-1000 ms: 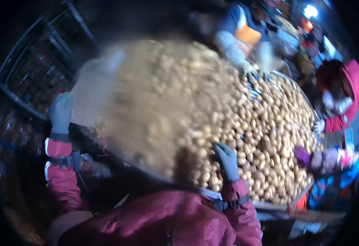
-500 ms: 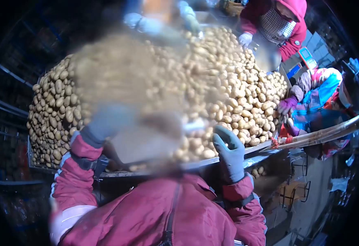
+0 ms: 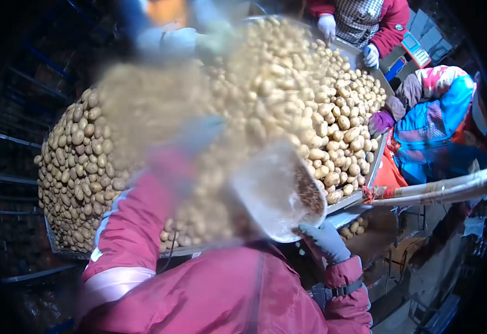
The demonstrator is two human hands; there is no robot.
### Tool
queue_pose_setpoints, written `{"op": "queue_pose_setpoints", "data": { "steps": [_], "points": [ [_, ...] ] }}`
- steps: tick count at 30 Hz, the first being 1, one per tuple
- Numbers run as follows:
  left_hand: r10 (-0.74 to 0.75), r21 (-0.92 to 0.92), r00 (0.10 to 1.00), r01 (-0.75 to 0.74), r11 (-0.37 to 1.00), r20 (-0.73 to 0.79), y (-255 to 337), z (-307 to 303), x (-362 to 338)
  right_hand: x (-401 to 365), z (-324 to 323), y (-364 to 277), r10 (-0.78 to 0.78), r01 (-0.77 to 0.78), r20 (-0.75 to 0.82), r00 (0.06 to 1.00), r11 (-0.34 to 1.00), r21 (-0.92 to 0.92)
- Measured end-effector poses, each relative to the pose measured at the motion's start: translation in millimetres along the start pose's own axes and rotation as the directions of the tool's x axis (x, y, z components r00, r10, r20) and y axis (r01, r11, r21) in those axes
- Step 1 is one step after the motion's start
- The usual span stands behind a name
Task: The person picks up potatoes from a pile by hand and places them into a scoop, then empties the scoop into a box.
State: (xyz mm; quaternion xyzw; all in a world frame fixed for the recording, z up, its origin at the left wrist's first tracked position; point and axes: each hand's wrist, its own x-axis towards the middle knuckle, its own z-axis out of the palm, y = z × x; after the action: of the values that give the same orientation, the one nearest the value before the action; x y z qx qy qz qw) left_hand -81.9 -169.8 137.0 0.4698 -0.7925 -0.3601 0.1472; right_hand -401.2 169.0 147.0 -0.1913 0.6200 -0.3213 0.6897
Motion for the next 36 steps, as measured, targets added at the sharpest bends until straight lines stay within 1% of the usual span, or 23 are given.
{"op": "queue_pose_setpoints", "data": {
  "steps": [1,3,4,7,8,9,11,13,14,15,17,18,20,24,27,29,30,31,32,33,34,35,36],
  "points": [
    [0.0,0.224,1.0,0.002,0.975,-0.007,-27.7,27.9,25.0,2.5,-11.5,-0.9,0.007,-0.01,-0.047,0.999,0.998,-0.057],
    [0.017,0.218,0.992,0.011,0.976,-0.123,-62.2,74.4,54.7,5.3,-24.6,-8.4,0.02,-0.03,-0.094,0.995,0.993,-0.111],
    [-0.019,0.361,0.999,0.035,0.932,-0.048,-98.2,104.1,77.6,6.2,-27.6,-14.8,0.077,-0.085,-0.086,0.993,0.992,-0.098],
    [-0.081,0.428,0.996,0.087,0.9,-0.032,-93.5,104.5,83.9,14.2,-31.6,-29.6,0.164,-0.168,-0.045,0.985,0.98,-0.106],
    [-0.116,0.077,0.993,0.114,0.99,0.028,-93.6,96.9,75.1,15.4,-29.6,-36.9,0.19,-0.193,-0.033,0.981,0.975,-0.113],
    [-0.125,0.086,0.992,0.123,0.989,0.022,-91.8,93.4,66.5,16.2,-25.8,-47.7,0.212,-0.213,-0.023,0.977,0.97,-0.12],
    [-0.039,-0.343,0.967,0.127,0.931,0.253,-89.6,94.4,46.3,22.3,-20.1,-57.6,0.21,-0.207,0.045,0.977,0.976,-0.066],
    [-0.066,-0.502,0.963,0.194,0.843,0.262,-19.4,67.0,14.4,33.5,-21.2,-52.7,0.21,-0.205,0.044,0.977,0.974,-0.099],
    [0.0,-0.391,0.994,0.042,0.919,0.107,-40.0,75.3,20.0,33.7,-15.6,-70.2,0.279,-0.273,0.088,0.956,0.959,-0.081],
    [0.108,-0.07,0.994,-0.108,0.992,-0.003,-81.5,83.1,35.5,41.2,-20.1,-62.7,0.289,-0.281,0.099,0.952,0.956,-0.085],
    [0.244,0.509,0.957,-0.132,0.851,-0.159,-143.6,97.4,68.2,56.9,-33.6,-40.1,0.233,-0.221,0.08,0.969,0.965,-0.142],
    [0.238,0.504,0.959,-0.131,0.854,-0.154,-130.0,94.2,75.9,58.5,-33.9,-41.6,0.242,-0.23,0.078,0.967,0.963,-0.14],
    [-0.064,0.312,0.985,0.112,0.944,-0.157,-77.4,80.8,86.5,60.8,-32.4,-46.3,0.295,-0.282,0.048,0.954,0.942,-0.185],
    [-0.147,0.291,0.958,0.217,0.932,-0.244,-66.9,77.6,81.1,71.3,-36.7,-28.6,0.26,-0.248,0.159,0.953,0.965,-0.088],
    [-0.158,0.165,0.978,0.179,0.97,-0.136,-62.4,54.5,78.3,75.9,-37.1,-23.3,0.241,-0.268,0.207,0.948,0.957,0.11],
    [-0.081,-0.29,0.977,0.138,0.947,0.199,-19.7,37.1,61.4,75.8,-34.1,-31.2,0.174,-0.175,0.167,0.971,0.985,-0.01],
    [-0.027,-0.155,0.943,0.083,0.984,0.331,6.3,27.4,57.1,77.3,-36.7,-27.1,0.178,-0.179,0.169,0.969,0.984,-0.008],
    [-0.031,-0.152,0.942,0.087,0.985,0.334,2.6,35.6,62.9,80.2,-39.9,-18.7,0.217,-0.233,0.184,0.959,0.97,0.072],
    [-0.036,-0.149,0.997,0.046,0.988,0.071,-6.9,49.5,75.0,82.8,-42.2,-11.0,0.252,-0.284,0.202,0.946,0.947,0.15],
    [-0.031,-0.136,0.979,0.004,0.991,-0.199,-19.9,61.2,90.1,84.6,-43.7,-4.9,0.25,-0.282,0.203,0.947,0.947,0.151],
    [-0.156,-0.094,0.965,0.139,0.986,-0.21,-42.2,69.9,112.4,86.0,-45.6,1.1,0.239,-0.269,0.193,0.952,0.952,0.148],
    [-0.151,-0.095,0.966,0.134,0.986,-0.209,-33.7,80.4,119.4,86.8,-47.7,4.4,0.229,-0.256,0.181,0.956,0.956,0.144],
    [-0.084,0.124,0.945,0.129,0.984,-0.315,-17.4,97.0,126.4,86.5,-48.0,2.9,0.216,-0.236,0.177,0.96,0.966,0.101]
  ]
}}
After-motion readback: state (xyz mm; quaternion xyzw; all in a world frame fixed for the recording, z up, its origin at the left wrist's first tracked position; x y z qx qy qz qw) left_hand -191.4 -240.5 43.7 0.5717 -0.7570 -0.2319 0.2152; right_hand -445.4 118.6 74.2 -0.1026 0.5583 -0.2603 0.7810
